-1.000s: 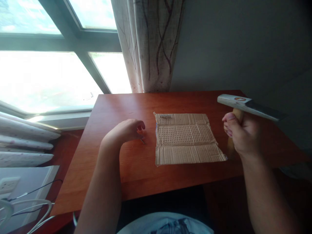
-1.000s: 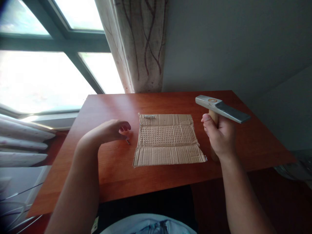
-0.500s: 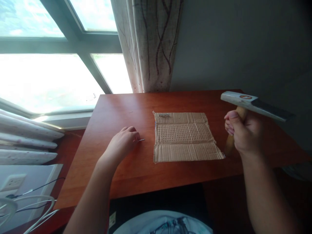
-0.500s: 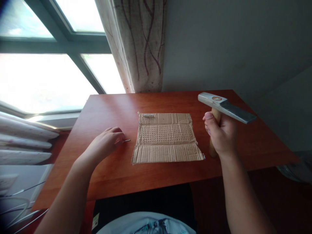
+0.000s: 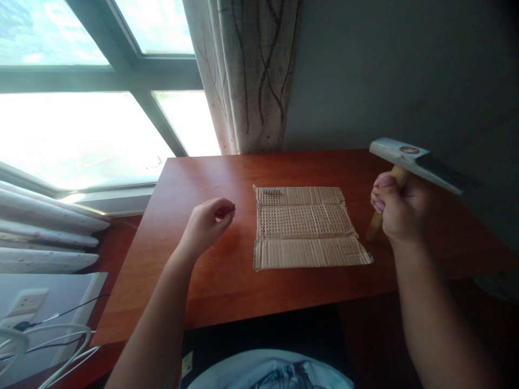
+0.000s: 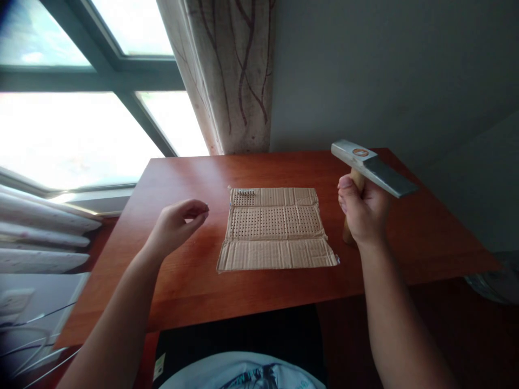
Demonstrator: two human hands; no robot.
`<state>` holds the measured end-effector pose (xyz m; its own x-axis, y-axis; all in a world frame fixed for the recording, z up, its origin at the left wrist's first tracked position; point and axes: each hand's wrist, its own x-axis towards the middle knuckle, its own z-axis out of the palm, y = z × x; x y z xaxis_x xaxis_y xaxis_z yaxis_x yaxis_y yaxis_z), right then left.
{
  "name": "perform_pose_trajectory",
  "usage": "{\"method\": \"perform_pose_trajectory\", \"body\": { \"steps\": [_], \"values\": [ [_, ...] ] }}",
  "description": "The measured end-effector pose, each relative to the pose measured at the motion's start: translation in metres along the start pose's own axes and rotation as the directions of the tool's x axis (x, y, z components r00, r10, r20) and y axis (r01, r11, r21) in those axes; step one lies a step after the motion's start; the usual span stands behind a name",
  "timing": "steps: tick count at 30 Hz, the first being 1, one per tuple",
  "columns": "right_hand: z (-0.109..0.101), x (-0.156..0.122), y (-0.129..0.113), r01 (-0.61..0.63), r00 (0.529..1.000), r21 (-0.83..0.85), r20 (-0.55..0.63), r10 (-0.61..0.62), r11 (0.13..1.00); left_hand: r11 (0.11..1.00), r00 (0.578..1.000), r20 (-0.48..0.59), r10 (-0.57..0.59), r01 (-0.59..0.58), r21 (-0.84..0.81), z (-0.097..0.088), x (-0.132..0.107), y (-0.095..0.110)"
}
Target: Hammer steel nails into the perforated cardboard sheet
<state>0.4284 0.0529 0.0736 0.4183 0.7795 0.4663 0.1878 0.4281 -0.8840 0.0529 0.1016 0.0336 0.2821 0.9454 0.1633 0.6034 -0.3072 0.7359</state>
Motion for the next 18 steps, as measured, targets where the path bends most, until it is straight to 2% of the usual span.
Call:
{"method": "perform_pose_trajectory", "body": {
  "steps": [2,3,5,10,18],
  "values": [
    [0.003,0.003,-0.003,0.058,0.998,0.057,-0.020,-0.057,0.997,0.956,0.993,-0.117,-0.026,-0.009,-0.293,0.002,0.012,0.007],
    [0.004,0.005,-0.004,0.086,0.996,0.077,-0.036,-0.084,0.993,0.922,0.987,-0.158,-0.037,-0.028,-0.387,0.004,0.019,0.013],
    [0.006,0.009,-0.004,0.125,0.991,0.089,-0.060,-0.120,0.988,0.879,0.977,-0.212,-0.026,-0.078,-0.471,0.010,0.034,0.025],
    [0.005,0.011,0.000,0.127,0.989,0.049,-0.077,-0.123,0.991,0.882,0.975,-0.219,0.040,-0.138,-0.450,0.030,0.062,0.040],
    [-0.003,0.009,0.001,0.129,0.984,0.069,-0.132,-0.119,0.989,0.929,0.971,-0.235,0.031,-0.115,-0.352,0.045,0.054,0.032]
  ]
}}
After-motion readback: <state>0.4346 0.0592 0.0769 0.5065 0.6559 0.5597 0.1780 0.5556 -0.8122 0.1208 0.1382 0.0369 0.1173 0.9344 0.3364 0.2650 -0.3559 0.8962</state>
